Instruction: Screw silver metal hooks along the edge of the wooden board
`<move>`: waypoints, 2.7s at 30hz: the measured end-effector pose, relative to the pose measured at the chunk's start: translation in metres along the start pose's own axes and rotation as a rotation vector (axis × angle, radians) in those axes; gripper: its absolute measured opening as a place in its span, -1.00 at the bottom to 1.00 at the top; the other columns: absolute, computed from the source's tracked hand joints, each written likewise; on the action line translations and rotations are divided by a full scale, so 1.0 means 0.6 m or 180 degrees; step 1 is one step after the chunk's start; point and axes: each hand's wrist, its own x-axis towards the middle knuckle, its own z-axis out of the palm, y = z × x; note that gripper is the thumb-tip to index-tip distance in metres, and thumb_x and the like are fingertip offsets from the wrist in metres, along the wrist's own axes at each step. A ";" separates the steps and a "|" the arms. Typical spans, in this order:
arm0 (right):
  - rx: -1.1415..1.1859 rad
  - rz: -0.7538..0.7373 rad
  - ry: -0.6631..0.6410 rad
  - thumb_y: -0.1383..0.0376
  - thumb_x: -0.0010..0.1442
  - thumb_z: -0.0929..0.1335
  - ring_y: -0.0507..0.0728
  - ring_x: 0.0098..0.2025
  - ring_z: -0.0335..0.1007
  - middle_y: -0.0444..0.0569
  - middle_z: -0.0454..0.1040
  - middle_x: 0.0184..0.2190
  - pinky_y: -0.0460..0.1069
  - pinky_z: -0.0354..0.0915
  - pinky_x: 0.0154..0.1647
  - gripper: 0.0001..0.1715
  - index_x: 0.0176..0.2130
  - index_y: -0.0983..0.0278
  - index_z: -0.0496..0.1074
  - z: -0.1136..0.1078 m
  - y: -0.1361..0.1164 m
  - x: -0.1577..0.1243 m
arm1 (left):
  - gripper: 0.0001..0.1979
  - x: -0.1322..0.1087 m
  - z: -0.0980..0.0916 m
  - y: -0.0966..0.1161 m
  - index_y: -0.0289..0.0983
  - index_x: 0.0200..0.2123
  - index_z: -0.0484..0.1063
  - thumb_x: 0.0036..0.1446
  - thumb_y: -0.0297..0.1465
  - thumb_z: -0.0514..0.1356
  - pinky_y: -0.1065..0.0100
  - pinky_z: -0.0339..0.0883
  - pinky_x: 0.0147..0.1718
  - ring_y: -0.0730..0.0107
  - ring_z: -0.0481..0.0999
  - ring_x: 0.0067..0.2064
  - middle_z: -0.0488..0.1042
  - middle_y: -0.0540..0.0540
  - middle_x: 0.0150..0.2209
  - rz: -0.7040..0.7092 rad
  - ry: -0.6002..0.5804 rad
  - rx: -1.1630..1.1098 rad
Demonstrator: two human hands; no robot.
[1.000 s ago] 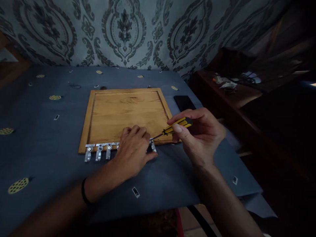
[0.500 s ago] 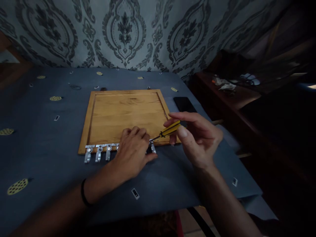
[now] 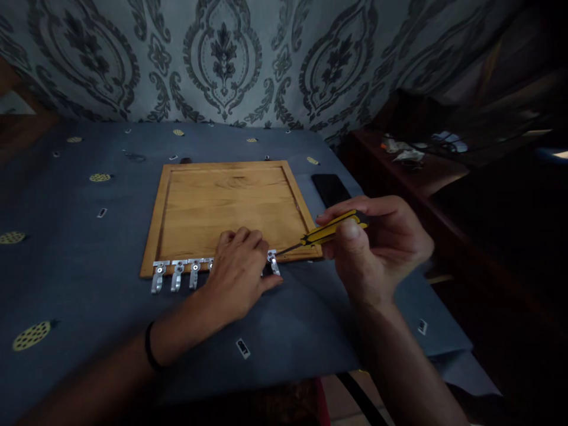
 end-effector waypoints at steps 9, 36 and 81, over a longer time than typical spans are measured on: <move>-0.0264 0.0147 -0.0110 0.05 0.18 0.54 -0.05 -0.68 0.30 -0.13 0.59 -0.40 -0.12 0.21 -0.80 -0.73 -0.29 0.16 0.52 0.000 -0.005 0.002 | -0.64 -0.001 0.003 0.000 -0.29 -0.14 0.51 0.16 -0.15 0.41 0.06 0.25 -0.01 0.02 0.44 0.01 0.53 -0.15 -0.11 0.0021 0.0071 0.0013; -0.0178 0.0410 -0.0801 0.19 0.26 0.49 0.08 -0.44 0.55 -0.05 0.69 -0.29 -0.03 0.43 -0.59 -0.77 -0.06 0.10 0.66 -0.020 -0.008 -0.001 | -0.59 0.000 0.003 0.000 -0.31 -0.12 0.52 0.15 -0.11 0.41 0.06 0.24 0.02 0.01 0.44 0.02 0.51 -0.16 -0.11 0.0001 -0.0018 -0.0025; -0.0167 0.0197 -0.0462 0.23 0.27 0.49 -0.01 -0.60 0.45 -0.09 0.64 -0.26 -0.09 0.35 -0.72 -0.84 -0.11 0.12 0.61 -0.008 0.009 -0.009 | -0.61 0.002 0.002 0.001 -0.31 -0.14 0.54 0.13 -0.14 0.44 0.07 0.25 0.00 0.04 0.44 0.03 0.52 -0.15 -0.12 -0.0016 -0.0025 -0.0045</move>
